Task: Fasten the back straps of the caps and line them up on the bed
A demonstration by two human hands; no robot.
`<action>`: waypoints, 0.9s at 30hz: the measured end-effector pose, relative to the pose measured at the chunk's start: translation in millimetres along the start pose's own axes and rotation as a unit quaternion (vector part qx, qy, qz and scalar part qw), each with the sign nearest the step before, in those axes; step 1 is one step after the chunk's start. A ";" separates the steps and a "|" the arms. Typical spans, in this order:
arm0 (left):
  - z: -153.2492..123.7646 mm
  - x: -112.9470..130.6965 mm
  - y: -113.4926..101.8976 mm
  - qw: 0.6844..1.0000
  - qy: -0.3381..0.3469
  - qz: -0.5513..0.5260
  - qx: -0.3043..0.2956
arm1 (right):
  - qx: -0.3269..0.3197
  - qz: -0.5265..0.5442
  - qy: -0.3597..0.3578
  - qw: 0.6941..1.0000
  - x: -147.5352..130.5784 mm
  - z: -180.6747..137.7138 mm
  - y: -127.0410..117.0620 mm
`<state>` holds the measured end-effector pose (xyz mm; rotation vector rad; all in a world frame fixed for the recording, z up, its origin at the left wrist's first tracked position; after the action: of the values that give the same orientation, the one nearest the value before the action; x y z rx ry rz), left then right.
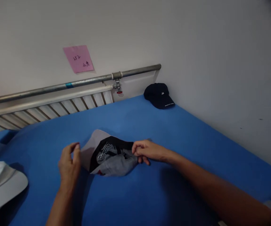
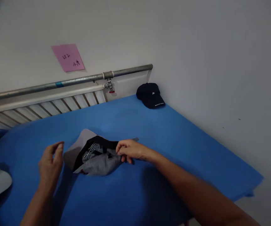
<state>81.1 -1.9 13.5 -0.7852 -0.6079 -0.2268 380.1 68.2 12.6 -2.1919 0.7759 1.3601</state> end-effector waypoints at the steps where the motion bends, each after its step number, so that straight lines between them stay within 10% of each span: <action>1: -5.2 10.8 0.3 0.997 0.022 -0.011 -0.073 | -0.046 -0.004 0.011 0.999 -2.7 -4.8 3.7; 6: -36.1 52.1 12.5 0.906 0.087 -0.103 -0.402 | -0.099 0.036 -0.016 0.994 -12.2 -19.5 -4.0; 12: -41.3 56.7 8.2 0.901 -0.067 -0.206 -0.377 | 0.150 0.010 -0.180 0.972 -10.1 -17.4 -29.2; 18: -42.2 51.2 3.9 0.847 -0.133 -0.271 -0.438 | -0.034 -0.076 -0.108 0.991 -10.1 -19.7 -16.8; 27: -35.0 34.2 4.3 0.778 -0.209 -0.415 -0.422 | -0.119 0.095 -0.058 0.987 -4.9 -25.7 -25.0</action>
<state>125.3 -23.1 12.0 -1.4140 -1.3054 -1.2338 411.8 71.7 29.6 -2.2361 0.8354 1.7380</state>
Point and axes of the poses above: each hand's wrist, its own z-axis towards the middle knuckle, its own y-axis out of the palm, x = y × z, the point moved 1 cm from there along z, towards the middle knuckle, and after that the axes turned 4 degrees about y, right-handed, at the moved point
